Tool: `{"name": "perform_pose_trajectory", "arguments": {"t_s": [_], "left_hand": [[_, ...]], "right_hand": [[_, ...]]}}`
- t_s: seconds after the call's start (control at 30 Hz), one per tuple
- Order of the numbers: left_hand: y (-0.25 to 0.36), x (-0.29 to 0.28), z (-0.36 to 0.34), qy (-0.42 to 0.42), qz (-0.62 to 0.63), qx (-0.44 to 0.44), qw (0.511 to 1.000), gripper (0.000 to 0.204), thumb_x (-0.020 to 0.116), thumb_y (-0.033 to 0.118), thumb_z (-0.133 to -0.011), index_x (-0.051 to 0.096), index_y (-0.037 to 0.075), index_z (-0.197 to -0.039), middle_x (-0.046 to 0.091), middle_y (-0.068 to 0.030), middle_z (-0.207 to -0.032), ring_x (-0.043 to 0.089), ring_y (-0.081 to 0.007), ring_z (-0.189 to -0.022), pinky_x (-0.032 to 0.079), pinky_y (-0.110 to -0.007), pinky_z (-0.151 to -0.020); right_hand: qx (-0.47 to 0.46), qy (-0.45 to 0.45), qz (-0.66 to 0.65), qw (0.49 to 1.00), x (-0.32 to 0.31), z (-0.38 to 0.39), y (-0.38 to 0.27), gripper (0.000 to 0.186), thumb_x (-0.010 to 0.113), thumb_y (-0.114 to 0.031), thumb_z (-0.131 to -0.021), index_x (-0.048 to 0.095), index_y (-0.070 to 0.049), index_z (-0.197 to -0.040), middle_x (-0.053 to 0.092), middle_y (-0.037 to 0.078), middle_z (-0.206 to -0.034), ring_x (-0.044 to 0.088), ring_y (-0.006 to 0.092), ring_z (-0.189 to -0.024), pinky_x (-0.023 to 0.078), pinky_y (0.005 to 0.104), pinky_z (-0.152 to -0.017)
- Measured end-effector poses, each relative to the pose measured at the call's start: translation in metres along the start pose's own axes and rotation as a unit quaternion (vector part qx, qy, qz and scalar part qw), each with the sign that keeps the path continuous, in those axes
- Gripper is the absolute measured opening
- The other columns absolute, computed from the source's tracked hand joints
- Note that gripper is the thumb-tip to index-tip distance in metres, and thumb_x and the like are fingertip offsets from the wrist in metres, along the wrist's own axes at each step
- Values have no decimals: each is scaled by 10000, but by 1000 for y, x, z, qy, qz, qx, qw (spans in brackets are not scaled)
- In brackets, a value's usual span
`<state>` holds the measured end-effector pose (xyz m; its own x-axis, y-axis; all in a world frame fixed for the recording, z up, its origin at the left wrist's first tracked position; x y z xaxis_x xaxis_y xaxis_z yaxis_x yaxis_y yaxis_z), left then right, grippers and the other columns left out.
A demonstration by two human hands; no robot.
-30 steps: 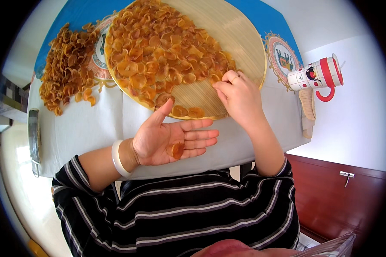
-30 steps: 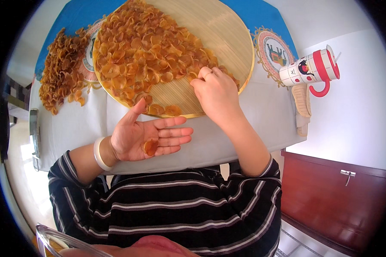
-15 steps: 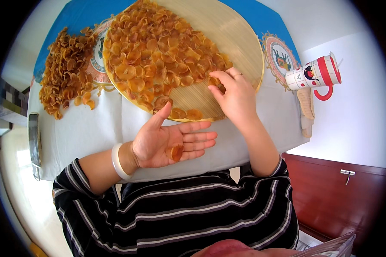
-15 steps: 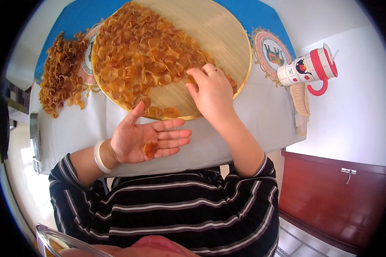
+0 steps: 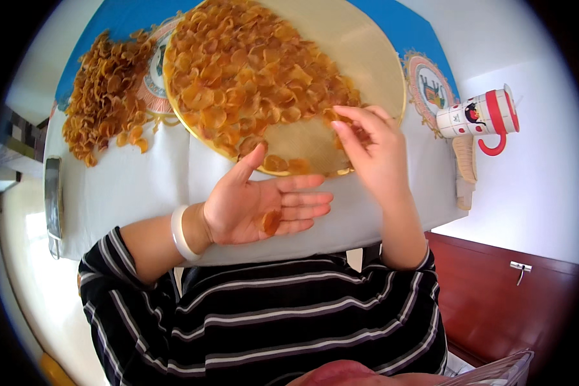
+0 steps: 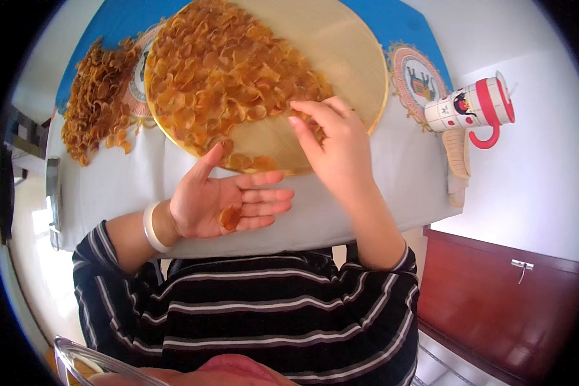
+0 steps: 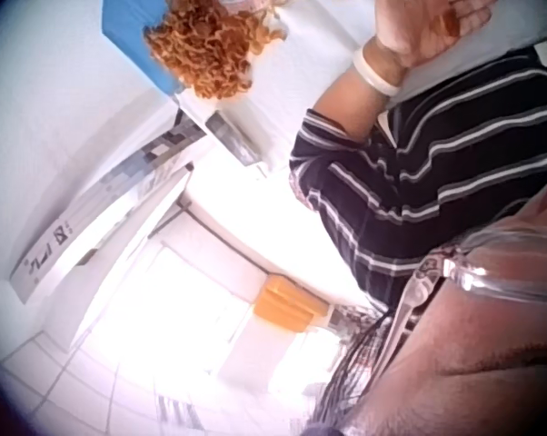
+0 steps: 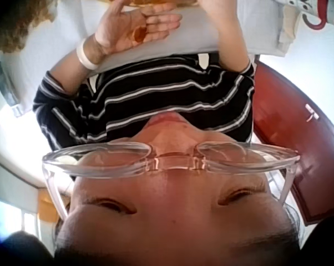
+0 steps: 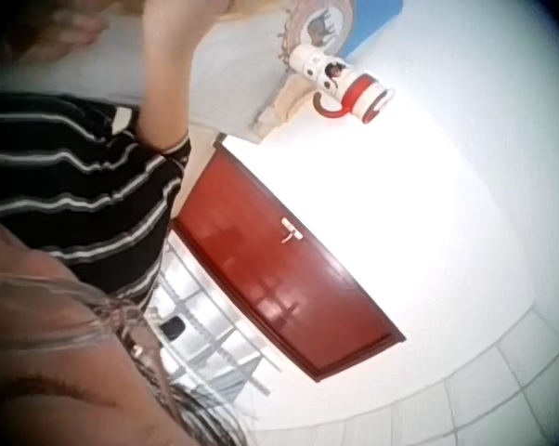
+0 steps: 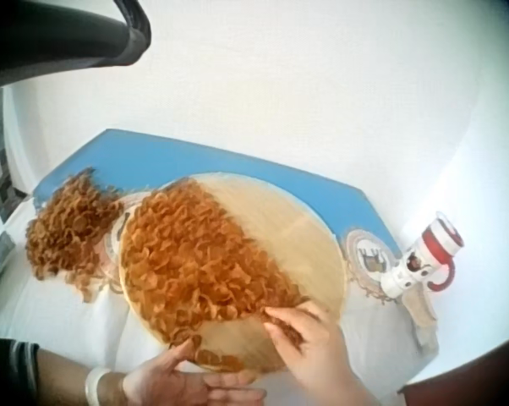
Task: The person sits at a table and sorts dried fruit slices by hand. They pick up individual pieces from a large pile, inspect them, and place them onto a round tray. The person continues this repetitive sorting process throughout the clip.
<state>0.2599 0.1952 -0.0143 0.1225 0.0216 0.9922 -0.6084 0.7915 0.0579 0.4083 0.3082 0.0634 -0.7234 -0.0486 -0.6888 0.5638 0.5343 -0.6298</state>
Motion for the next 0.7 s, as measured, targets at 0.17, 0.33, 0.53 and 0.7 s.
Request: {"name": "perform_pose_trajectory", "arguments": {"t_s": [0.17, 0.33, 0.53, 0.7], "left_hand": [[-1, -1, 1, -3, 1, 6, 1000, 1003, 275, 815, -920, 295, 35, -1551, 430, -208, -1511, 414, -320, -1412, 339, -418, -1169], [-2, -5, -1, -59, 10, 14, 998, 1028, 273, 829, -910, 261, 36, -1565, 456, -135, -1484, 499, -234, -1306, 383, -374, -1122], [-4, -9, -1, -162, 53, 7, 985, 1028, 253, 834, -909, 275, 43, -1565, 455, -84, -1478, 509, -190, -1237, 398, -324, -1069], [-4, -8, 1, -95, -1, 3, 995, 1009, 244, 833, -913, 298, 62, -1561, 485, -52, -1441, 504, -174, -1217, 402, -312, -1040]], "right_hand": [[-63, -136, -70, 986, 2, 28, -34, 186, 755, -68, -839, 745, -80, -1024, 637, 64, -936, 630, 210, -801, 507, 318, -663], [-150, -227, -99, 957, 21, 51, -56, 204, 743, -36, -818, 737, -76, -1018, 632, 57, -968, 631, 248, -878, 519, 347, -735], [-160, -239, -118, 950, 37, 57, -60, 275, 748, -24, -765, 718, -66, -1035, 629, 58, -999, 628, 268, -910, 525, 373, -774], [-179, -224, -99, 953, 43, 56, -67, 250, 700, 100, -779, 716, -16, -1000, 623, 84, -958, 639, 248, -866, 538, 319, -705]]}}
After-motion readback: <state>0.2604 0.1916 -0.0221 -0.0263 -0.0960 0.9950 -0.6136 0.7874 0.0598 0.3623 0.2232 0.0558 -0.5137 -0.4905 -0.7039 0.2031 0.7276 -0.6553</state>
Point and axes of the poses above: each hand's wrist, its own z-axis away from the middle knuckle, its own x-axis out of the palm, y = z × x, the point moved 5 cm from there along -z, towards the middle knuckle
